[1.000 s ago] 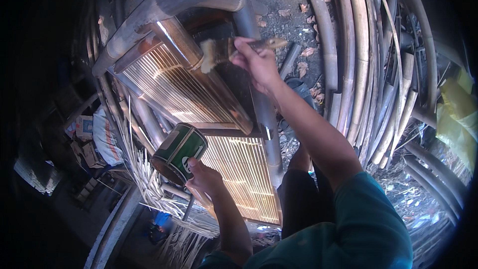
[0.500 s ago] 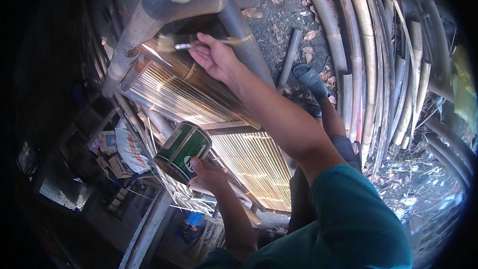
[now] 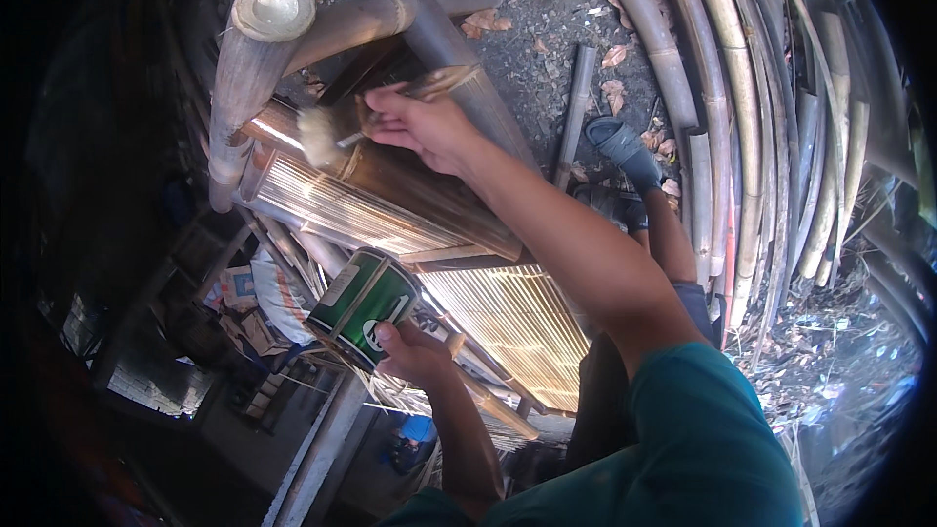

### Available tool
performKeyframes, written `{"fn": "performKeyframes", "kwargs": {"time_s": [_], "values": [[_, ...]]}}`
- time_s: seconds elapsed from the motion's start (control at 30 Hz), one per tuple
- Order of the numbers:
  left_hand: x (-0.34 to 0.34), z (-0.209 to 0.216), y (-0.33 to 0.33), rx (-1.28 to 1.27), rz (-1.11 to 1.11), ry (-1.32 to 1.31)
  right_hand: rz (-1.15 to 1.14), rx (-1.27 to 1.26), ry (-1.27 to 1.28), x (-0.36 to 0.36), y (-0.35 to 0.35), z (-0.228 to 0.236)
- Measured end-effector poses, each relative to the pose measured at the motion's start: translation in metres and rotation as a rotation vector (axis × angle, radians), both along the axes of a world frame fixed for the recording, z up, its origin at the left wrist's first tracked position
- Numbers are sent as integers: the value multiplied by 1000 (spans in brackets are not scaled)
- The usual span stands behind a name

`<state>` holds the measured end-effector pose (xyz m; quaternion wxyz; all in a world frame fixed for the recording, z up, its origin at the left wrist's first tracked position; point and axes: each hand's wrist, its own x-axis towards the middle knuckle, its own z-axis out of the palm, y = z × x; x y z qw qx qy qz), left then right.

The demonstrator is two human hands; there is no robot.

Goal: The person applies varnish to a bamboo chair using a brush. They repeatedly dip the brush into a can and coat the chair's slats and frame, moving around the chair to cover different sections.

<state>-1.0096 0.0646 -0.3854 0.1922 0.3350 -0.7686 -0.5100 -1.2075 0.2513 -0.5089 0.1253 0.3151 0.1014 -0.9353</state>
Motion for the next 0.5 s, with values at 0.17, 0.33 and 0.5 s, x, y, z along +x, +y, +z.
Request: {"fn": "performKeyframes", "kwargs": {"time_s": [0.17,0.33,0.5], "values": [[-5,14,20,-97,-138,-88,434,485,61,118,27,-16],[-8,20,36,-36,4,-205,686,748,137,158,23,-16],[12,7,18,34,25,-2,623,922,123,196,-6,-9]]}}
